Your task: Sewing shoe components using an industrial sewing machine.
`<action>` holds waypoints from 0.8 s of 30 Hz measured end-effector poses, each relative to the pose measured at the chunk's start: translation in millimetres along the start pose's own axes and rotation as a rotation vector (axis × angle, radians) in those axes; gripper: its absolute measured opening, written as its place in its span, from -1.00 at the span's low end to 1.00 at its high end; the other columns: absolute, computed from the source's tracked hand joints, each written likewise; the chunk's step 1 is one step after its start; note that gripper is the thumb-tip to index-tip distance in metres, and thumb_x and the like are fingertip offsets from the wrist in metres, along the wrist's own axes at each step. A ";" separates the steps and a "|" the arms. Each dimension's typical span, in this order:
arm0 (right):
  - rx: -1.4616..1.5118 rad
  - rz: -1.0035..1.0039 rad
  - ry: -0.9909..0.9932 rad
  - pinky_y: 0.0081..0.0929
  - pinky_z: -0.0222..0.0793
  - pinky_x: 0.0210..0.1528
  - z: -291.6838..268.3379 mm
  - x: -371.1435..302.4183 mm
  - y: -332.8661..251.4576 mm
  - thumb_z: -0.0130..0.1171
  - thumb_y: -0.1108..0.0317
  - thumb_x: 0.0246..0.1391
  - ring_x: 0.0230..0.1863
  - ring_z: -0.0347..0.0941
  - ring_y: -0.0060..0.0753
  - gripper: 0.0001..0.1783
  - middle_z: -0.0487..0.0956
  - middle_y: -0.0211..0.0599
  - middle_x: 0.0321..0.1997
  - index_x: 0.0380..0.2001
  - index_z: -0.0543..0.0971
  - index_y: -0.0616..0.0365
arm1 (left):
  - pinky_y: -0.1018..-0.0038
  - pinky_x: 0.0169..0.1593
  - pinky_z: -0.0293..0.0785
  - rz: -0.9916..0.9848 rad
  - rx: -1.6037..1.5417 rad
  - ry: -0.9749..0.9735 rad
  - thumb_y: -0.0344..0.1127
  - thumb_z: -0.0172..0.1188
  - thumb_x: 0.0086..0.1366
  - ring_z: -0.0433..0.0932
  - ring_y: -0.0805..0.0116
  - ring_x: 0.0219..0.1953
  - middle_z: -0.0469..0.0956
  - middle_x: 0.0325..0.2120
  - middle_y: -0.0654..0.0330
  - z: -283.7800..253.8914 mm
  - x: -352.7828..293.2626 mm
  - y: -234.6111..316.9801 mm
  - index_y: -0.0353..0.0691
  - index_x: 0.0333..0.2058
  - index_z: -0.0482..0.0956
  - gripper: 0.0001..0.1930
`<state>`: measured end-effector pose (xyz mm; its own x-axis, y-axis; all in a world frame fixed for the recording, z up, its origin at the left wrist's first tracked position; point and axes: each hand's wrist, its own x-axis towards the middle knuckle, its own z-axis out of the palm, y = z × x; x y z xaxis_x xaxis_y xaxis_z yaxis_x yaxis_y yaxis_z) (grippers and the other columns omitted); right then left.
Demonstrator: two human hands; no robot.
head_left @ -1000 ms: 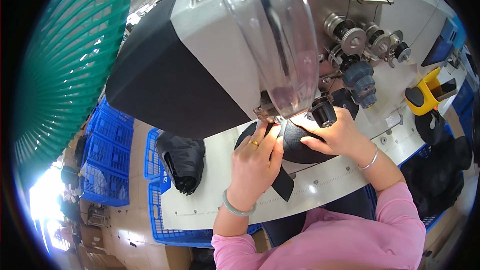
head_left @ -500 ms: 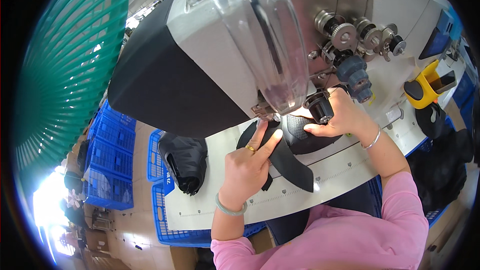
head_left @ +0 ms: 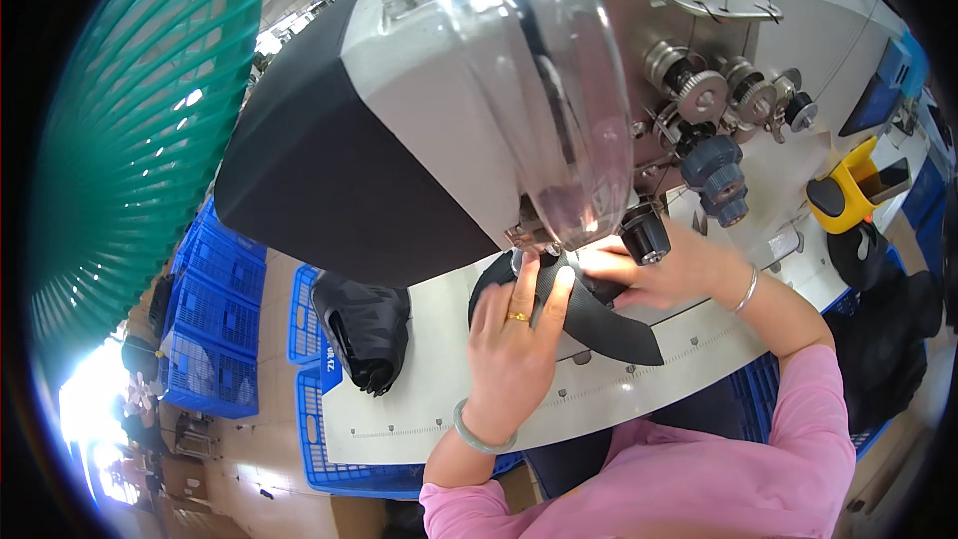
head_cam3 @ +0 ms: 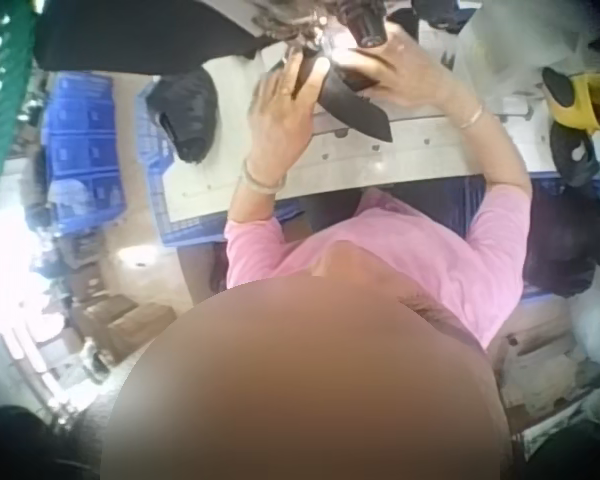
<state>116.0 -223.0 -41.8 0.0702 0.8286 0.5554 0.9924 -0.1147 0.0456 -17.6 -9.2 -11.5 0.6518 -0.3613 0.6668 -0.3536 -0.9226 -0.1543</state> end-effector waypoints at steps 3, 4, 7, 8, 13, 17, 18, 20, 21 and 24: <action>-0.071 -0.145 0.297 -0.19 0.43 0.06 13.1 2.7 -6.3 0.21 0.37 -0.12 0.08 0.32 -0.08 -0.47 0.42 -0.30 0.01 0.04 0.52 0.00 | 0.39 -0.14 0.50 -0.037 -0.102 0.057 -0.60 0.12 -0.03 0.54 0.14 -0.32 0.58 -0.14 0.06 0.9 5.9 -0.1 -0.20 -0.11 0.61 -0.57; -0.082 -0.136 0.250 -0.19 0.43 0.06 13.9 3.4 -7.3 0.21 0.37 -0.12 0.08 0.32 -0.08 -0.47 0.42 -0.30 0.01 0.04 0.52 0.00 | 0.36 -0.09 0.49 -0.070 -0.218 0.073 -0.62 0.12 -0.04 0.54 0.09 -0.26 0.59 -0.21 0.08 1.4 7.9 -0.7 -0.24 -0.14 0.61 -0.58; -0.058 -0.104 0.342 -0.28 0.49 -0.10 9.6 8.1 -10.8 0.24 0.38 -0.17 -0.03 0.37 -0.18 -0.51 0.46 -0.39 -0.14 -0.04 0.57 0.04 | 0.37 -0.15 0.48 -0.156 -0.439 0.130 -0.63 0.12 -0.04 0.54 0.08 -0.28 0.60 -0.31 0.08 1.3 12.4 -7.2 -0.29 -0.20 0.63 -0.63; -0.036 -0.079 0.354 -0.33 0.49 -0.19 6.7 10.1 -13.0 0.25 0.39 -0.18 -0.07 0.38 -0.23 -0.55 0.46 -0.42 -0.19 -0.09 0.60 0.05 | 0.40 -0.21 0.47 -0.266 -0.509 0.118 -0.60 0.15 -0.02 0.54 0.11 -0.31 0.60 -0.38 0.09 1.0 12.7 -7.6 -0.31 -0.26 0.64 -0.71; -0.071 -0.120 0.325 -0.45 0.43 -0.37 -8.1 17.2 -17.4 0.30 0.34 -0.26 -0.15 0.38 -0.35 -0.65 0.46 -0.52 -0.28 -0.27 0.64 0.08 | 0.45 -0.27 0.45 -0.391 -0.554 0.131 -0.56 0.21 -0.05 0.53 0.17 -0.32 0.61 -0.36 0.10 4.8 13.1 -4.0 -0.30 -0.27 0.64 -0.72; 0.167 0.022 0.299 -0.44 0.40 -0.38 -4.8 16.1 -19.8 0.33 0.31 -0.32 -0.15 0.39 -0.35 -0.65 0.47 -0.55 -0.26 -0.31 0.63 0.06 | 0.42 -0.25 0.50 -0.195 -0.345 0.149 -0.58 0.24 -0.13 0.53 0.20 -0.31 0.61 -0.26 0.15 6.1 9.1 1.9 -0.25 -0.25 0.65 -0.64; 0.151 -0.009 0.320 -0.42 0.39 -0.36 -2.2 16.5 -18.8 0.34 0.31 -0.33 -0.15 0.39 -0.35 -0.65 0.48 -0.55 -0.25 -0.32 0.62 0.05 | 0.42 -0.25 0.50 -0.194 -0.344 0.147 -0.58 0.24 -0.13 0.53 0.20 -0.31 0.61 -0.26 0.15 5.8 7.5 3.0 -0.25 -0.25 0.65 -0.64; 0.134 -0.044 0.340 -0.40 0.38 -0.35 0.6 14.5 -17.9 0.34 0.31 -0.34 -0.15 0.39 -0.35 -0.65 0.49 -0.55 -0.23 -0.33 0.62 0.05 | 0.38 -0.21 0.53 -0.125 -0.230 0.119 -0.60 0.24 -0.18 0.53 0.18 -0.29 0.58 -0.18 0.18 5.8 5.2 3.9 -0.21 -0.22 0.64 -0.58; 0.110 -0.038 0.347 -0.39 0.37 -0.33 1.2 12.9 -18.1 0.33 0.33 -0.33 -0.17 0.40 -0.34 -0.66 0.50 -0.55 -0.23 -0.33 0.62 0.05 | 0.38 -0.21 0.53 -0.130 -0.230 0.129 -0.60 0.24 -0.18 0.53 0.18 -0.29 0.58 -0.18 0.18 6.0 4.6 3.4 -0.21 -0.22 0.64 -0.58; 0.117 -0.014 0.397 -0.38 0.35 -0.30 5.1 11.9 -21.6 0.33 0.35 -0.32 -0.20 0.40 -0.32 -0.68 0.52 -0.53 -0.24 -0.34 0.63 0.05 | 0.38 -0.19 0.54 -0.071 -0.166 0.114 -0.60 0.23 -0.21 0.53 0.16 -0.26 0.58 -0.15 0.18 6.1 3.4 1.9 -0.19 -0.19 0.63 -0.53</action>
<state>96.0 -207.8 -40.5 0.0347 0.5515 0.8334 0.9994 -0.0224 -0.0268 -11.9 -13.0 -13.9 0.6022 -0.2696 0.7515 -0.4213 -0.9069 0.0122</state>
